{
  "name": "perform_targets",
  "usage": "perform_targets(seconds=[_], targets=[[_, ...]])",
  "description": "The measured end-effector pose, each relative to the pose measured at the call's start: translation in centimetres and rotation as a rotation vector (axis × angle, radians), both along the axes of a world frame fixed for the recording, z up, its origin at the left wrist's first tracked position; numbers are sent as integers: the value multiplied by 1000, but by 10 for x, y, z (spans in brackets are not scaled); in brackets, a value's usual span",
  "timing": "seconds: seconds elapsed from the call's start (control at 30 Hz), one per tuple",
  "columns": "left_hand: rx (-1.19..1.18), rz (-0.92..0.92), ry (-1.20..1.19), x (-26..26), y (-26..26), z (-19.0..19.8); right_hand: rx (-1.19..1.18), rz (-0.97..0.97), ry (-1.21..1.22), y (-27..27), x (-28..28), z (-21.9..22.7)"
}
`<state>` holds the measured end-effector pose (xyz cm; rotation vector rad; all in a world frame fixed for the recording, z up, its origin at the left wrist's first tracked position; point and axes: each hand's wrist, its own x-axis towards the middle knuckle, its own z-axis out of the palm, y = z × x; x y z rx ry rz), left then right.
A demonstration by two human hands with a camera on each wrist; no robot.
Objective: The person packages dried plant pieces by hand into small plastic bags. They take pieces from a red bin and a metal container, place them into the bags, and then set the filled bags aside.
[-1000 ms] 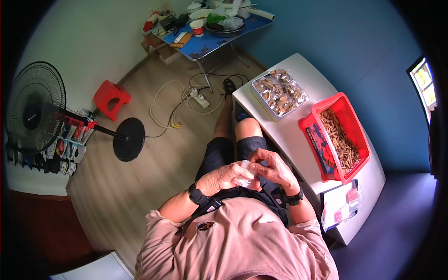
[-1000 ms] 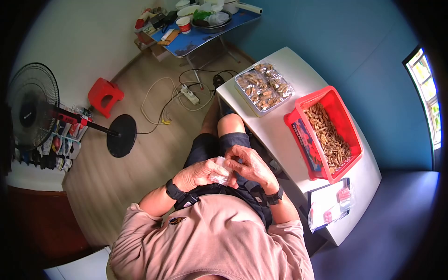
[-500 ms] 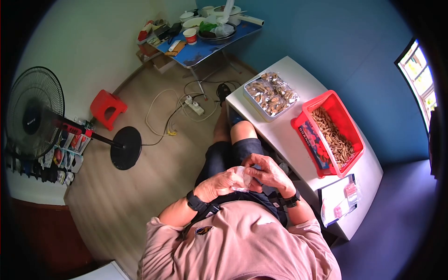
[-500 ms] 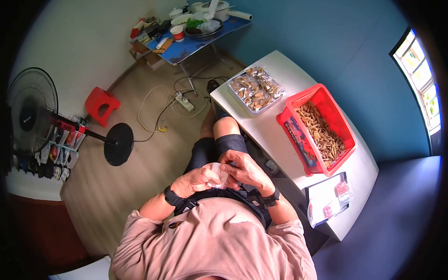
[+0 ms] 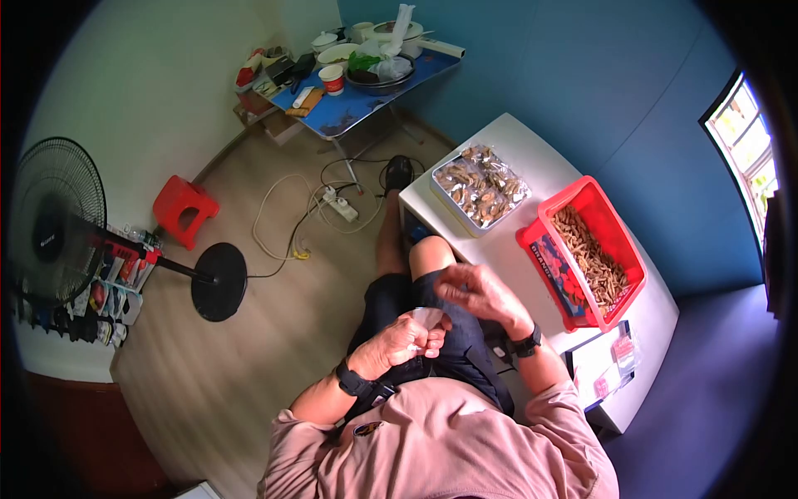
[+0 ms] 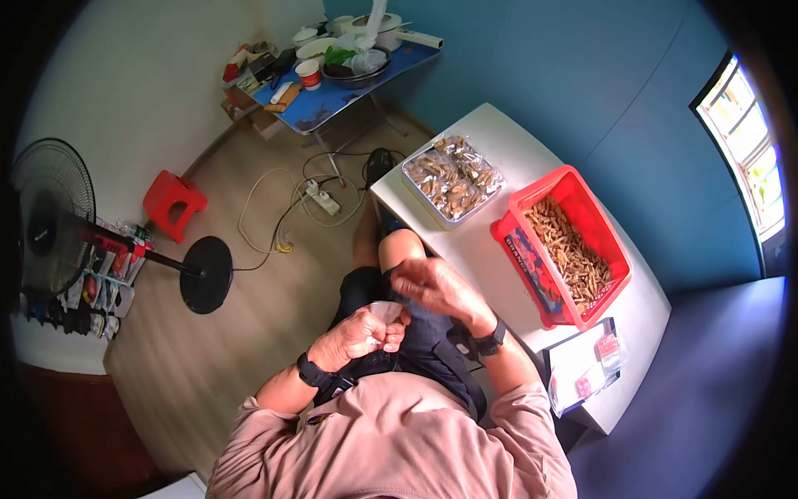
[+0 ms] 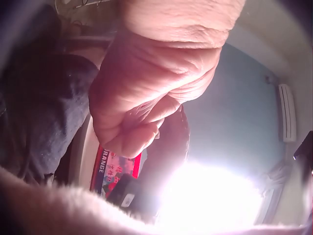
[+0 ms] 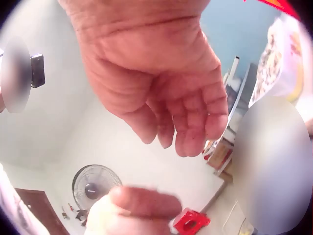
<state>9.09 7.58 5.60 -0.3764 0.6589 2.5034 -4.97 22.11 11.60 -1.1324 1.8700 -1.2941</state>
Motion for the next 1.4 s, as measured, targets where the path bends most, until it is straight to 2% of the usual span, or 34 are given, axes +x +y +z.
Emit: perform_targets(seconds=[0.1,0.17,0.23,0.3,0.47,0.63,0.7,0.77,1.2,1.4], targets=[[-14,85,-42,-6,-9,-2,58,-248,345,-18,-41,15],[72,150,-19,-9,-18,-7,62,-353,508,-32,-74,10],[84,157,-6,-13,-27,-15,188,-399,675,-47,-102,9],[137,223,-33,-14,-35,-22,214,-451,796,-59,-125,-1],[212,252,-82,-13,-51,-54,385,-439,860,-75,-170,-56],[237,244,-155,-19,-66,-72,384,-479,924,-90,-177,-63],[254,246,-196,-24,-69,-79,457,-412,1025,-95,-181,-68],[261,225,-201,-30,-72,-84,478,-417,973,-98,-184,-73],[249,202,-235,-44,-74,-93,376,-423,983,-99,-189,-65],[249,243,-249,-41,-73,-95,209,-500,1035,-91,-189,-60]])
